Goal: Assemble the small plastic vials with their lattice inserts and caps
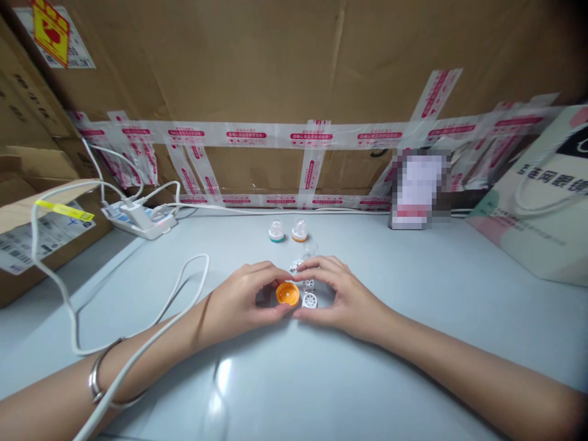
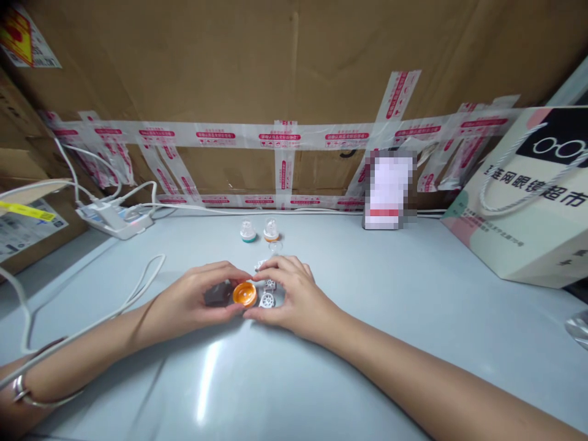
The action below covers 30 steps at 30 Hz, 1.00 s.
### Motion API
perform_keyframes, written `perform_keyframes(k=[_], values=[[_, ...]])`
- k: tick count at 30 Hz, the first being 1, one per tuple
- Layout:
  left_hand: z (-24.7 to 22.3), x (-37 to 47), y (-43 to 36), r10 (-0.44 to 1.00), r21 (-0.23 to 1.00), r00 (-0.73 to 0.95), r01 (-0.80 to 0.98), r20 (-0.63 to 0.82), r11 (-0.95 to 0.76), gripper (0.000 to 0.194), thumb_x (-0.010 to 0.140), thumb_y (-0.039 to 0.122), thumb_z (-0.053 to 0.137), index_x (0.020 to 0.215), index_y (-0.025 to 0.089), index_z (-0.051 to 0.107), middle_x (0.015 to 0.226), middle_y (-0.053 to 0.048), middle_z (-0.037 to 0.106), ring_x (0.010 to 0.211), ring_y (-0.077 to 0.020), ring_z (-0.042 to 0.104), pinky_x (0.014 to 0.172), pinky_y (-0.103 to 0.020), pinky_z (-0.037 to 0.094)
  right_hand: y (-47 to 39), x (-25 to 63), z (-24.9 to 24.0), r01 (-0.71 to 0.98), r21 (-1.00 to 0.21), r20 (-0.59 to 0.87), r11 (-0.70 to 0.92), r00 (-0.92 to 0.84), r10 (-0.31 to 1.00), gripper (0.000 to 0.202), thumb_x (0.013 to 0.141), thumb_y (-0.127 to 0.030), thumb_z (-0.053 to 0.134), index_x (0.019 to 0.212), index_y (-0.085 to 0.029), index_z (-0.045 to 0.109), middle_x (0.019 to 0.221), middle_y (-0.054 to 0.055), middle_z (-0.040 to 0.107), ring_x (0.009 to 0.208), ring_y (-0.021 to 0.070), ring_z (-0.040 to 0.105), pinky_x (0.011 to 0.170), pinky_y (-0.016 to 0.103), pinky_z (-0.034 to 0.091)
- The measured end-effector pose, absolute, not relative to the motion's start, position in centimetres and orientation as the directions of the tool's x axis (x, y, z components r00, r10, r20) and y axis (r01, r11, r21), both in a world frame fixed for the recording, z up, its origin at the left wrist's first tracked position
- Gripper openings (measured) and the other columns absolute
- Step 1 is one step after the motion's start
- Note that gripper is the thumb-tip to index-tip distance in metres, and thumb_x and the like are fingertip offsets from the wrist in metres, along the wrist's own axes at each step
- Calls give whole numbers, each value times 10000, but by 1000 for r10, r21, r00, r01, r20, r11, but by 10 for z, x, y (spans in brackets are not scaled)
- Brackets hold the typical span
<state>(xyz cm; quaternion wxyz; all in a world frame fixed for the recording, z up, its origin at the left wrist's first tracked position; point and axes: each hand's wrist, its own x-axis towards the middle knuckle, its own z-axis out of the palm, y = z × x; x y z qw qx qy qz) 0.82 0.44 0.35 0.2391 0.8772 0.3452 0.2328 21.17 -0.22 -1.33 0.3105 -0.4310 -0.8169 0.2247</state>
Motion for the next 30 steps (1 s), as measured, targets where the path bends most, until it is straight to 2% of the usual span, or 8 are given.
perform_keyframes(k=[4,7,11,15,18,21,24,30], values=[[4,7,4,723,577,648,504,240,-643,282,760,225,594,1032,149,582,909,-49,635,749,-131,579,734,-264,459,-1,221,0,502,-747,326,436,-295,898,227,764,-374,621,953,-249,633,1030,38,623,1015,206,548,900,378,408],[6,5,3,724,563,638,509,261,-651,298,753,245,616,1036,159,577,944,-53,640,800,-149,588,784,-294,450,3,228,7,534,-755,308,380,-222,925,175,816,-360,545,895,-231,634,957,37,638,933,195,578,808,341,445],[6,0,5,725,550,618,508,303,-663,293,778,299,608,1040,171,575,981,-64,637,886,-178,585,820,-323,446,9,232,3,618,-683,276,391,-277,920,124,802,-301,553,782,-210,635,859,28,626,791,168,582,683,293,449],[1,-4,18,758,535,554,547,346,-644,204,865,255,482,1001,162,603,968,-73,637,903,-175,584,835,-329,444,11,226,-8,648,-638,254,416,-333,908,125,789,-302,571,827,-214,651,854,30,586,756,158,553,662,294,443],[-5,-4,30,777,553,531,555,339,-621,208,873,223,454,988,159,615,942,-69,636,867,-156,589,796,-291,460,10,222,-13,661,-620,242,423,-352,904,127,781,-295,585,852,-216,655,864,32,576,788,166,544,660,292,440],[-8,-1,35,765,578,580,534,281,-617,218,848,197,486,1029,158,602,933,-62,629,816,-138,589,728,-253,473,10,221,-14,656,-625,228,424,-365,902,106,773,-268,591,832,-206,654,846,31,574,793,166,542,667,289,439],[-8,5,36,730,569,634,512,256,-644,237,829,183,517,1052,155,588,938,-63,610,830,-141,576,749,-257,469,11,221,-13,635,-654,226,411,-354,907,78,771,-250,586,790,-196,639,813,26,574,779,161,544,691,291,439],[-9,19,43,662,545,680,442,315,-713,192,801,183,564,988,142,553,888,-46,588,802,-146,547,729,-255,454,11,221,-12,594,-709,232,380,-312,921,66,764,-239,572,735,-184,594,749,9,575,702,143,531,650,270,426]])
